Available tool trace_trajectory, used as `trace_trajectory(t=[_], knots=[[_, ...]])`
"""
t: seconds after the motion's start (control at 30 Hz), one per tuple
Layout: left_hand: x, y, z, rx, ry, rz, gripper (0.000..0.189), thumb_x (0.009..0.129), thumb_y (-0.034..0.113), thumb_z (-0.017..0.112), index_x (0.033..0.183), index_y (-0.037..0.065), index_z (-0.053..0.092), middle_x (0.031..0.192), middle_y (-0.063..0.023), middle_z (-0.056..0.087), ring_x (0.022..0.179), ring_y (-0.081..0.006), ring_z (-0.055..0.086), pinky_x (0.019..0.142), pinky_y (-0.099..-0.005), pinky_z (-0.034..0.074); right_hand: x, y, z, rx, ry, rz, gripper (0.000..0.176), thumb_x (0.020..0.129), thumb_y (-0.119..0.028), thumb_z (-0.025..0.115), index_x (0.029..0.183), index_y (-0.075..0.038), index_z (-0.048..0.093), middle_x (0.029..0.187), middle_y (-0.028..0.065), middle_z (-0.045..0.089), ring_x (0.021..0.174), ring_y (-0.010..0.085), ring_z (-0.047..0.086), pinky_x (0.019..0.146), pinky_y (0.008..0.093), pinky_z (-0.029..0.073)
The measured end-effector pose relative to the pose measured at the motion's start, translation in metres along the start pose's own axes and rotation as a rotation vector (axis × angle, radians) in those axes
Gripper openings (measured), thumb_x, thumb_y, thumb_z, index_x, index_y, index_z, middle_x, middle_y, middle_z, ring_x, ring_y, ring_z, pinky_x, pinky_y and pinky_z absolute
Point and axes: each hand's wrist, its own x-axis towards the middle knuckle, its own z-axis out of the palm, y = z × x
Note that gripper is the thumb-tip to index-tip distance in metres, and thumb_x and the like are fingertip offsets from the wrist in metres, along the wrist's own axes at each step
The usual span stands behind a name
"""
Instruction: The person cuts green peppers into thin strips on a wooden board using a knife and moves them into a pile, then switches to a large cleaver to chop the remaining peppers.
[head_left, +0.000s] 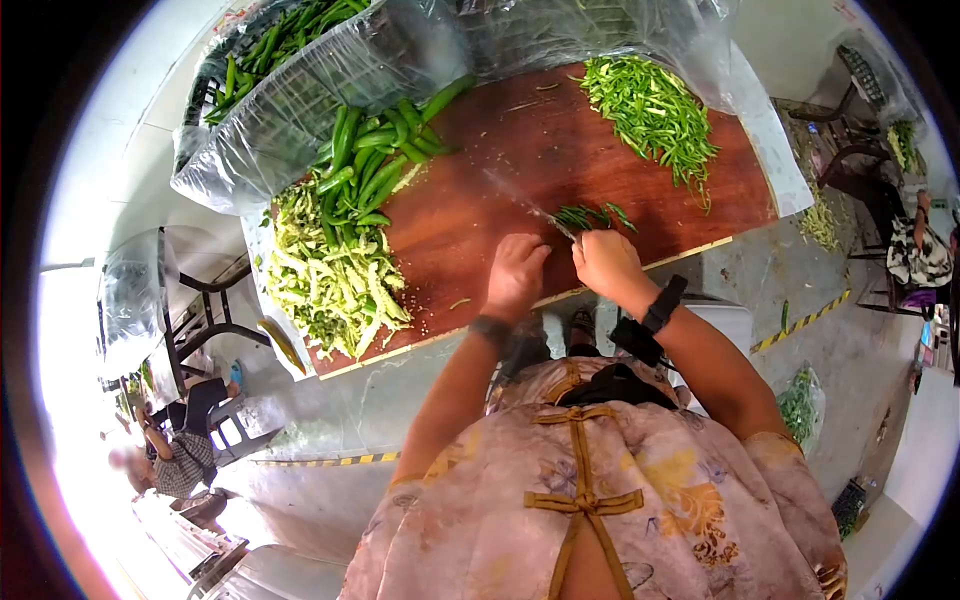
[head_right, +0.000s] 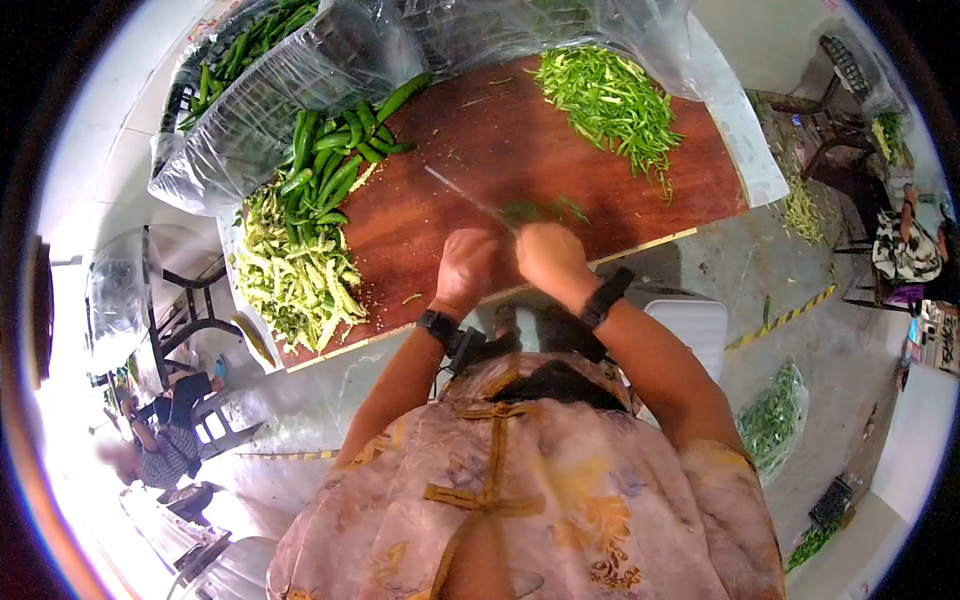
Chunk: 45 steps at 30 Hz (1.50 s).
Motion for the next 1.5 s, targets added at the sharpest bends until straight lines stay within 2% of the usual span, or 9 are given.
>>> trace_trajectory(t=[0.27, 0.57, 0.63, 0.7, 0.9, 1.0, 1.17, 1.4, 1.5], knots=[[0.001, -0.001, -0.002, 0.013, -0.015, 0.015, 0.018, 0.064, -0.001, 0.057, 0.082, 0.003, 0.062, 0.087, -0.01, 0.056, 0.089, -0.0299, 0.054, 0.079, -0.0395, 0.045, -0.027, -0.003, -0.013, -0.052, -0.142, -0.009, 0.025, 0.082, -0.019, 0.055, 0.069, 0.001, 0.06, 0.067, 0.0228, 0.06, 0.067, 0.0412, 0.06, 0.064, 0.0496, 0.048], [-0.001, -0.002, -0.005, -0.028, -0.037, 0.033, 0.014, 0.064, 0.002, 0.056, 0.078, 0.003, 0.059, 0.086, -0.01, 0.057, 0.089, -0.0301, 0.055, 0.079, -0.0397, 0.045, 0.019, -0.021, 0.019, -0.057, -0.075, -0.047, 0.025, 0.083, -0.019, 0.054, 0.068, 0.0, 0.061, 0.065, 0.0226, 0.059, 0.067, 0.0397, 0.061, 0.063, 0.0477, 0.049], [0.001, -0.001, -0.004, 0.015, 0.006, 0.036, 0.015, 0.064, 0.003, 0.057, 0.079, 0.003, 0.06, 0.089, -0.0097, 0.059, 0.09, -0.0299, 0.056, 0.08, -0.0395, 0.045, 0.02, -0.014, 0.024, -0.033, -0.028, -0.088, 0.026, 0.083, -0.02, 0.054, 0.068, 0.0, 0.06, 0.065, 0.0226, 0.059, 0.067, 0.0403, 0.06, 0.062, 0.048, 0.049], [0.0, -0.002, -0.005, -0.003, -0.005, 0.024, 0.019, 0.065, 0.002, 0.058, 0.083, 0.004, 0.062, 0.092, -0.0089, 0.061, 0.092, -0.0289, 0.056, 0.08, -0.0399, 0.045, 0.014, -0.003, 0.023, 0.008, 0.028, -0.046, 0.027, 0.084, -0.021, 0.055, 0.069, 0.0, 0.06, 0.066, 0.0224, 0.059, 0.067, 0.0407, 0.06, 0.062, 0.0486, 0.048], [-0.006, 0.008, -0.017, 0.075, 0.064, -0.028, 0.026, 0.066, 0.001, 0.06, 0.091, 0.007, 0.065, 0.095, -0.0065, 0.061, 0.093, -0.0271, 0.056, 0.082, -0.0413, 0.042, -0.019, -0.003, -0.009, -0.014, -0.052, 0.025, 0.025, 0.084, -0.02, 0.055, 0.071, 0.001, 0.059, 0.069, 0.0221, 0.06, 0.068, 0.0415, 0.059, 0.063, 0.0494, 0.047], [-0.003, 0.009, -0.017, 0.123, 0.071, -0.055, 0.024, 0.065, 0.003, 0.062, 0.088, 0.007, 0.064, 0.093, -0.0062, 0.06, 0.093, -0.0271, 0.055, 0.083, -0.0413, 0.041, -0.029, -0.006, -0.012, 0.011, -0.006, -0.019, 0.024, 0.084, -0.019, 0.055, 0.071, 0.001, 0.059, 0.068, 0.0224, 0.06, 0.068, 0.0418, 0.059, 0.063, 0.0497, 0.047], [0.002, 0.005, -0.012, 0.184, 0.034, -0.032, 0.011, 0.061, 0.006, 0.062, 0.072, 0.008, 0.059, 0.082, -0.0053, 0.056, 0.091, -0.0262, 0.054, 0.079, -0.0408, 0.041, -0.035, -0.008, -0.01, -0.017, -0.12, -0.009, 0.022, 0.082, -0.018, 0.055, 0.073, 0.002, 0.06, 0.069, 0.0232, 0.06, 0.068, 0.0411, 0.059, 0.064, 0.0495, 0.047], [0.003, 0.003, -0.009, 0.198, 0.06, -0.019, 0.009, 0.06, 0.007, 0.061, 0.069, 0.009, 0.057, 0.078, -0.0047, 0.055, 0.089, -0.0256, 0.054, 0.078, -0.0403, 0.041, -0.03, -0.009, -0.006, -0.071, -0.162, -0.018, 0.022, 0.082, -0.017, 0.055, 0.07, 0.001, 0.061, 0.067, 0.0229, 0.06, 0.066, 0.0413, 0.06, 0.063, 0.0497, 0.048], [0.001, 0.003, -0.01, 0.161, 0.058, -0.019, 0.009, 0.061, 0.008, 0.061, 0.069, 0.01, 0.057, 0.078, -0.0041, 0.055, 0.088, -0.0251, 0.055, 0.077, -0.0406, 0.041, -0.017, -0.015, 0.003, -0.068, -0.12, -0.052, 0.023, 0.082, -0.017, 0.055, 0.069, 0.0, 0.061, 0.067, 0.0232, 0.06, 0.066, 0.0413, 0.06, 0.062, 0.0491, 0.048]])
